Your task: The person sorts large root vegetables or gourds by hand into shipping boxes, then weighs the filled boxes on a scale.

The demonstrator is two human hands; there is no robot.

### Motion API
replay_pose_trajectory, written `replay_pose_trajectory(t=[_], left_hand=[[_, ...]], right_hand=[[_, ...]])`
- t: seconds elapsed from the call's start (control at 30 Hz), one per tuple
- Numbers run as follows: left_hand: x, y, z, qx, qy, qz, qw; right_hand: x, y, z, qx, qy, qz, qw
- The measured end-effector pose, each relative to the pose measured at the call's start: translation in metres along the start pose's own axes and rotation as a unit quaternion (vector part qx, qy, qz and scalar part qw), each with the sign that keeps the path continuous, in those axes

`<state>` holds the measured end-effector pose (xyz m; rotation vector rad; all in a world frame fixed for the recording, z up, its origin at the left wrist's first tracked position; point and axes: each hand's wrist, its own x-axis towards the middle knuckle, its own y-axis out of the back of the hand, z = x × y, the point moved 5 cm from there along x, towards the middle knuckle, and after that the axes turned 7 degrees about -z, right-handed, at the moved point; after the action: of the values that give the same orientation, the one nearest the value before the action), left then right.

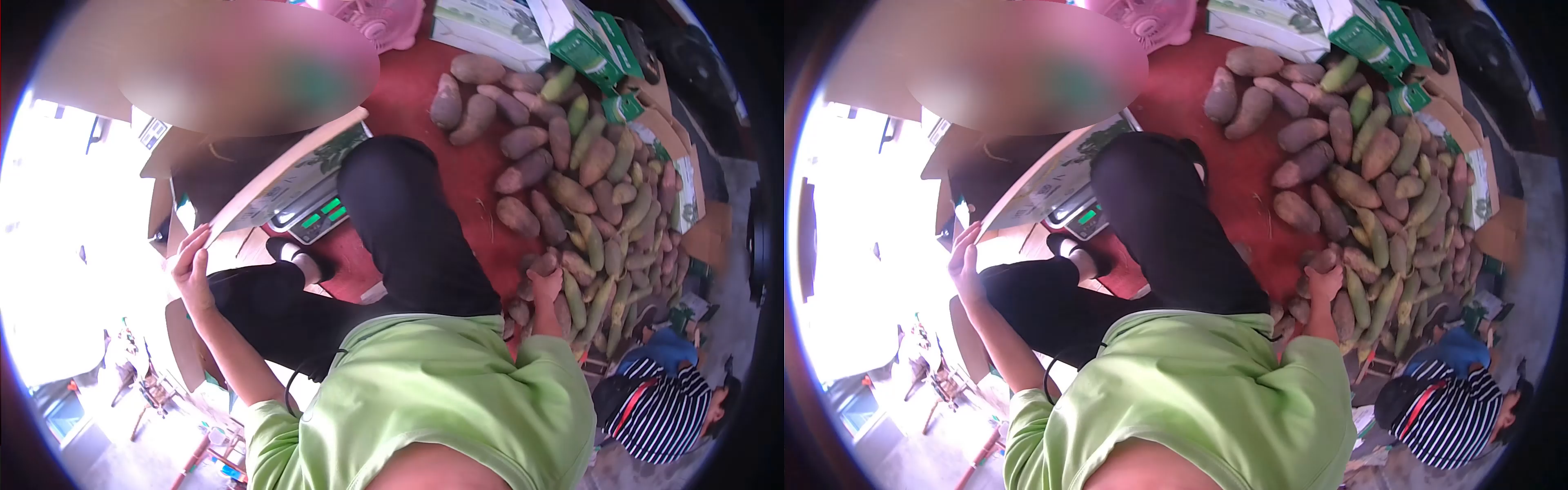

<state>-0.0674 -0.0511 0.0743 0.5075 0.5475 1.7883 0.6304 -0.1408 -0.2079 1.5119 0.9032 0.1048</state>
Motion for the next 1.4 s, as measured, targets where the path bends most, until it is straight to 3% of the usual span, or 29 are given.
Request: replay_pose_trajectory(t=[0.03,0.07,0.13,0.2,0.3,0.33,0.5,0.53,0.57,0.6,0.63,0.7,0.77,0.9,0.97,1.03,1.17,1.23,1.3,1.37,1.4], left_hand=[[-0.001,-0.001,0.002,-0.016,-0.006,0.002,1.000],[-0.002,-0.001,0.003,-0.032,0.008,0.009,0.999],[-0.001,0.000,0.001,-0.030,0.010,0.013,0.999],[-0.002,0.001,-0.001,-0.034,0.015,0.008,0.999],[-0.003,0.001,-0.001,-0.038,0.011,0.014,0.999],[-0.004,0.001,-0.002,-0.041,0.008,0.010,0.999],[-0.003,0.000,0.001,-0.027,0.004,-0.001,1.000],[-0.003,0.000,0.004,-0.011,0.008,0.001,1.000],[-0.003,0.000,0.002,-0.019,0.001,-0.002,1.000],[-0.003,-0.001,0.002,-0.026,0.002,-0.004,1.000],[-0.004,-0.001,0.002,-0.032,0.004,-0.006,0.999],[-0.004,-0.001,0.000,-0.026,0.005,-0.002,1.000],[-0.003,-0.001,-0.003,-0.028,-0.002,-0.018,0.999],[-0.006,0.000,-0.009,-0.045,0.001,-0.023,0.999],[-0.005,0.000,-0.008,-0.034,-0.004,-0.010,0.999],[-0.005,0.002,-0.012,-0.047,0.014,-0.006,0.999],[-0.005,0.000,-0.007,-0.032,0.020,-0.004,0.999],[-0.005,0.002,-0.010,-0.034,0.022,-0.001,0.999],[-0.005,0.002,-0.012,-0.037,0.021,-0.002,0.999],[-0.005,0.001,-0.012,-0.035,0.021,-0.001,0.999],[-0.005,0.002,-0.014,-0.031,0.023,-0.007,0.999]], right_hand=[[0.002,0.001,-0.016,0.032,0.096,0.009,0.995],[0.008,0.002,-0.026,0.032,0.103,0.011,0.994],[-0.006,0.033,-0.112,0.143,0.234,-0.005,0.962],[-0.026,0.065,-0.190,0.220,0.307,-0.018,0.926],[-0.055,0.108,-0.297,0.313,0.437,-0.051,0.842],[-0.083,0.128,-0.338,0.399,0.475,-0.096,0.779],[-0.205,0.185,-0.488,0.393,0.697,-0.128,0.585],[-0.227,0.180,-0.509,0.327,0.737,-0.085,0.586],[-0.251,0.179,-0.527,0.311,0.776,-0.029,0.547],[-0.268,0.165,-0.543,0.287,0.776,-0.068,0.558],[-0.282,0.145,-0.556,0.250,0.794,-0.043,0.552],[-0.300,0.101,-0.572,0.093,0.796,-0.065,0.595],[-0.306,0.067,-0.565,-0.009,0.797,-0.063,0.600],[-0.287,0.029,-0.561,-0.084,0.773,-0.117,0.618],[-0.268,0.034,-0.554,-0.034,0.733,-0.179,0.655],[-0.251,0.051,-0.539,0.037,0.738,-0.154,0.656],[-0.190,0.076,-0.496,0.253,0.619,-0.234,0.706],[-0.147,0.064,-0.471,0.385,0.563,-0.255,0.685],[-0.099,0.058,-0.432,0.435,0.515,-0.209,0.709],[-0.064,0.068,-0.377,0.510,0.338,-0.257,0.748],[-0.043,0.074,-0.347,0.531,0.294,-0.201,0.769]])
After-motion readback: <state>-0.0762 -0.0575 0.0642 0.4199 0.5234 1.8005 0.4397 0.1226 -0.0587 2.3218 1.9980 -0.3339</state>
